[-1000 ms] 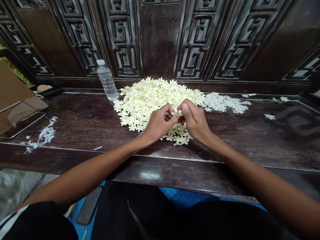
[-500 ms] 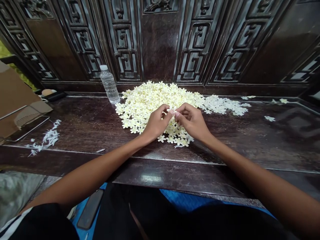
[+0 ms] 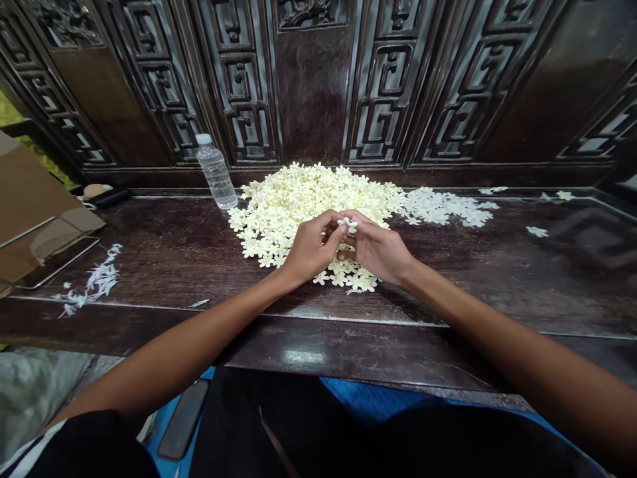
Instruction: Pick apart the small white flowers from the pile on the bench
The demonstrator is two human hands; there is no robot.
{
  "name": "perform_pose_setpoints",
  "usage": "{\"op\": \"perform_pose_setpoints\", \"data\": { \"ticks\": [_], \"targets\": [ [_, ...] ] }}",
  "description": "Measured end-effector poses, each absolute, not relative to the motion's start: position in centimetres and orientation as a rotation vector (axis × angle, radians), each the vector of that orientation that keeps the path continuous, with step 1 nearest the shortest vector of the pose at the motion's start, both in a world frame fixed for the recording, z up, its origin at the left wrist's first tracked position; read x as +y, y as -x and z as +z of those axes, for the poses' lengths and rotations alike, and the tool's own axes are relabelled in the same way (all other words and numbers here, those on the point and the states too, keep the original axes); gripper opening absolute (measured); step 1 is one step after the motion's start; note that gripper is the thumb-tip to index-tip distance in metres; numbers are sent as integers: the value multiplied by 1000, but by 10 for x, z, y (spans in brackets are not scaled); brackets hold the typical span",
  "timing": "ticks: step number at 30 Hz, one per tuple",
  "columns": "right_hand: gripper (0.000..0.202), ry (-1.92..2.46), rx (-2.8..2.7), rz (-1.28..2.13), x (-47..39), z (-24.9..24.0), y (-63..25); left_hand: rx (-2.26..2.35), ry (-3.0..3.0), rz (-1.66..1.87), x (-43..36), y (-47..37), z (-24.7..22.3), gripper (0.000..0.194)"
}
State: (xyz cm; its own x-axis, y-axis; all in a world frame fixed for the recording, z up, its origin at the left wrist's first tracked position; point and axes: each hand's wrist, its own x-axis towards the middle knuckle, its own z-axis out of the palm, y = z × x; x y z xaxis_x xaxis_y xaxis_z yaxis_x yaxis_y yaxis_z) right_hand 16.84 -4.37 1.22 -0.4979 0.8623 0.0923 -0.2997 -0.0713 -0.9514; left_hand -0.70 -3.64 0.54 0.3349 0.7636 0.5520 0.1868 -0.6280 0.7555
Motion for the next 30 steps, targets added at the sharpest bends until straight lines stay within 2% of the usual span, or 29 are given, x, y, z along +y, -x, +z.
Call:
{"op": "perform_pose_setpoints", "data": {
  "ticks": [9,12,18,22,25,30],
  "targets": [
    [35,587,-1581,1519,-44,9,-164,839,-1952,1300,-42,6,5,11],
    [37,615,-1715,1323,-45,7,-163,847,-1828,1293,-45,4,6,12],
    [36,806,-1938,767,-50,8,-163,854,-1578,1265,-49,-2,2,28],
    [42,905,-1936,613,-53,9,-161,878,-1494,1240,-51,-5,1,30],
    [43,879,-1846,717,-55,8,-159,899,-1523,1245,-51,-5,2,27],
    [42,749,-1609,1222,-51,5,-158,907,-1659,1291,-50,-1,3,16]
  ]
}}
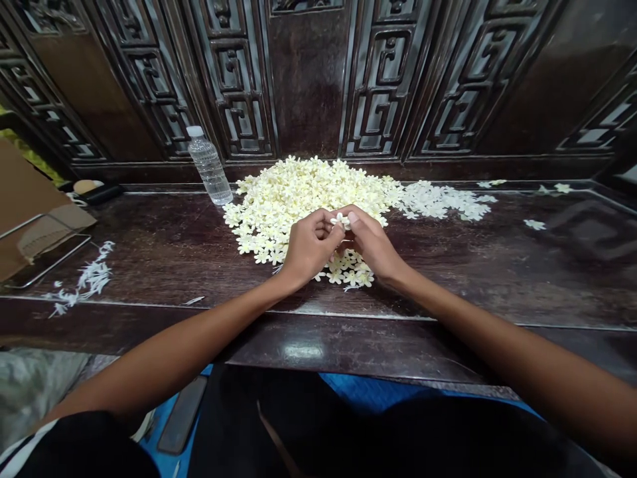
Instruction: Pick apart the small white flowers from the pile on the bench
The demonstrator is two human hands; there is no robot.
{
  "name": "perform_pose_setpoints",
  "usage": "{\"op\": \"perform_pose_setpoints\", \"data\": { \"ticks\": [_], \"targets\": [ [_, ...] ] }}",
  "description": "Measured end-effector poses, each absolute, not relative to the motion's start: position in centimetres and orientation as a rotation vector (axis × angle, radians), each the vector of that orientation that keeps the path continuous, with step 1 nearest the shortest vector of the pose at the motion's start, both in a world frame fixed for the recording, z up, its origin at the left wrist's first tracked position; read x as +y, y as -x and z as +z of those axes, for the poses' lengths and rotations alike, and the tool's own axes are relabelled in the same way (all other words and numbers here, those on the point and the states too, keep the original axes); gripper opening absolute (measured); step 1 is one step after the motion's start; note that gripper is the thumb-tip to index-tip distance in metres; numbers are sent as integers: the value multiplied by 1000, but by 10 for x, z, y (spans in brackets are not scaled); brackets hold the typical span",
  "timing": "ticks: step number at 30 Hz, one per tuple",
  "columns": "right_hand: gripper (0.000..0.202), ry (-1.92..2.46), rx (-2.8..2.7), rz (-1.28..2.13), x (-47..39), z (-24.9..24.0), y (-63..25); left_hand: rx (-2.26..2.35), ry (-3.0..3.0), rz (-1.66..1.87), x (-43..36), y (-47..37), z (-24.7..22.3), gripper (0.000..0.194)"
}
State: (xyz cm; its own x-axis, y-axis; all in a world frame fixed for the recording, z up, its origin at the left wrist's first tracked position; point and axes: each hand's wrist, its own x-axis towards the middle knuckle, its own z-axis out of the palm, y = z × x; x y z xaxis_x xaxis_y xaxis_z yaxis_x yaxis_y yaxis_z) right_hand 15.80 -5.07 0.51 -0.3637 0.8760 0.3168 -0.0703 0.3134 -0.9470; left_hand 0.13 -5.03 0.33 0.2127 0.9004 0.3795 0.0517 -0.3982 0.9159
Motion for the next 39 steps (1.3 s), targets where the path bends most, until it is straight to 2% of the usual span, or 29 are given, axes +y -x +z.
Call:
{"op": "perform_pose_setpoints", "data": {
  "ticks": [4,12,20,27,34,39],
  "targets": [
    [40,706,-1515,1406,-48,4,-159,897,-1733,1324,-50,0,4,14],
    [32,709,-1428,1535,-50,7,-159,893,-1808,1345,-47,2,7,11],
    [39,735,-1577,1178,-54,5,-151,850,-1651,1290,-47,1,9,28],
    [54,875,-1707,768,-57,6,-154,765,-1546,1221,-50,-2,7,37],
    [57,915,-1623,700,-58,6,-152,799,-1581,1186,-54,-5,10,33],
    [59,928,-1544,688,-56,9,-154,817,-1652,1190,-57,-6,9,22]
  ]
}}
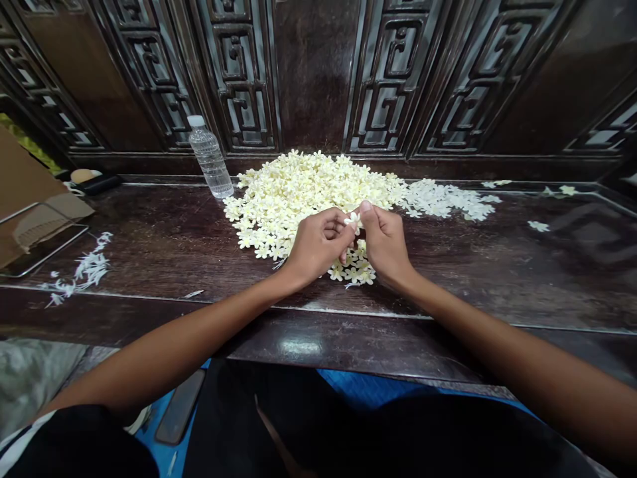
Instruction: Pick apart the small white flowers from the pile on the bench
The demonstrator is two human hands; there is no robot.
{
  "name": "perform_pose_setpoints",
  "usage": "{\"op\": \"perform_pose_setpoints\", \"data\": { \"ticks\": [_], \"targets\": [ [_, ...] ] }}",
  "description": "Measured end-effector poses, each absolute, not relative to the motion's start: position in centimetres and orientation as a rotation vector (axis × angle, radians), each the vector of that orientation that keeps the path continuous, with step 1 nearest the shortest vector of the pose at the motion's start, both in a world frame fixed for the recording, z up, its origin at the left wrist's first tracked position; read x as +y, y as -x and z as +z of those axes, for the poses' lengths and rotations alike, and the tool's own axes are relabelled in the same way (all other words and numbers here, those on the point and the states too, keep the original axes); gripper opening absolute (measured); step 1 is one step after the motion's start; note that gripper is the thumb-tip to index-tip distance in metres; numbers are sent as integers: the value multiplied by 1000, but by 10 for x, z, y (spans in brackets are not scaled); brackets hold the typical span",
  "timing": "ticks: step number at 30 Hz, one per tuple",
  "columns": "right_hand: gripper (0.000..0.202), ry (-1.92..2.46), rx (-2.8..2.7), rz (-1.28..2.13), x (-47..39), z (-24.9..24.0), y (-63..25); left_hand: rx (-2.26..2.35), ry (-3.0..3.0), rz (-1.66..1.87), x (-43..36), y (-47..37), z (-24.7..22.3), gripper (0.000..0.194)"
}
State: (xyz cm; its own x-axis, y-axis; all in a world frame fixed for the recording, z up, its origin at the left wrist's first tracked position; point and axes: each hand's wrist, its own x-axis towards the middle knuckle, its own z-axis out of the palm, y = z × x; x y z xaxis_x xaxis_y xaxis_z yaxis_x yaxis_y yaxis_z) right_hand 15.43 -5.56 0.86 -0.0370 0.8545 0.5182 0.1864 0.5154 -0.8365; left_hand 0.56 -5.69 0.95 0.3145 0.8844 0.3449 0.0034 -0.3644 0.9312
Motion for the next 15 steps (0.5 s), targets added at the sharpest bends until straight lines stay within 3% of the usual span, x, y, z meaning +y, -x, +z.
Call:
{"op": "perform_pose_setpoints", "data": {
  "ticks": [4,15],
  "targets": [
    [59,931,-1506,714,-54,10,-157,845,-1688,1206,-58,-4,11,15],
    [33,770,-1349,1483,-50,8,-158,1050,-2273,1338,-39,9,15,7]
  ]
}}
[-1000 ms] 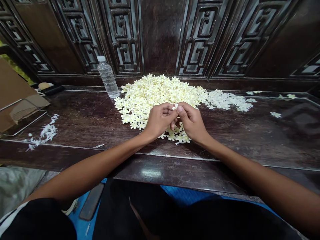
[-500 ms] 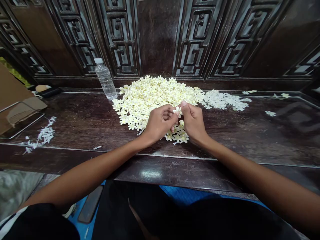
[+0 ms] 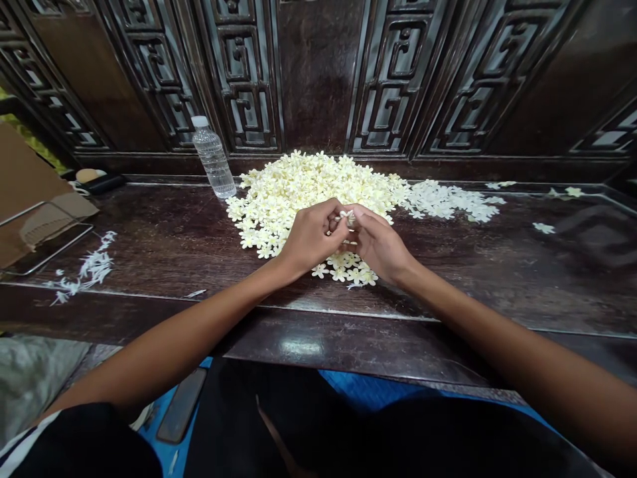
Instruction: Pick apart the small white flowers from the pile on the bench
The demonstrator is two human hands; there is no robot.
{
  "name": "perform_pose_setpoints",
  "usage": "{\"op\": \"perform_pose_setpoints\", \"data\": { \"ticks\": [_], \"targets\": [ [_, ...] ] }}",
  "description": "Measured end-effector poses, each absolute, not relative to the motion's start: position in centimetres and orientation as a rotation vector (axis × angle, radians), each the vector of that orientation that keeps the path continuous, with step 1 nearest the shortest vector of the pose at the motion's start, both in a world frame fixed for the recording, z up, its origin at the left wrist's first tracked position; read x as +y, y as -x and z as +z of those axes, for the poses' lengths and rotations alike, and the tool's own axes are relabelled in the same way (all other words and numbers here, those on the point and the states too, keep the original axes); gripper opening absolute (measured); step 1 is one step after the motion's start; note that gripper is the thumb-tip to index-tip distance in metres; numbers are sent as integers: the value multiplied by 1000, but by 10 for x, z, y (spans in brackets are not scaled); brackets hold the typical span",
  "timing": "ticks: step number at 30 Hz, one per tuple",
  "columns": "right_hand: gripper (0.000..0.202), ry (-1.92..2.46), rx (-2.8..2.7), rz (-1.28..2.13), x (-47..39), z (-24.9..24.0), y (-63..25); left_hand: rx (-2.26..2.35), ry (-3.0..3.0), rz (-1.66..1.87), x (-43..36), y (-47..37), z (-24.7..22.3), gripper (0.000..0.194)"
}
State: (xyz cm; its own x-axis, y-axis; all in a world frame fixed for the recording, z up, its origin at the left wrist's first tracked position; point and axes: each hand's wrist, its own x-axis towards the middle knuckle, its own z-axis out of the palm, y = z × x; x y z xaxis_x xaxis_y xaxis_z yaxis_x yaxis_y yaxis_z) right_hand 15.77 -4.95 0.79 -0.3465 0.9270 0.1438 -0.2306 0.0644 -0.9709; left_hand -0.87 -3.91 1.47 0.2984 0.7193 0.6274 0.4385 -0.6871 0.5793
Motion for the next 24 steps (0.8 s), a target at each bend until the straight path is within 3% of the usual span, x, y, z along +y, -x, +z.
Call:
{"op": "perform_pose_setpoints", "data": {
  "ticks": [9,24],
  "targets": [
    [27,769,-1315,1585,-57,18,-156,881,-2611,1431,-31,12,8,10],
    [10,664,-1313,1607,-59,13,-156,917,-2501,1335,-38,11,9,11]
  ]
}}
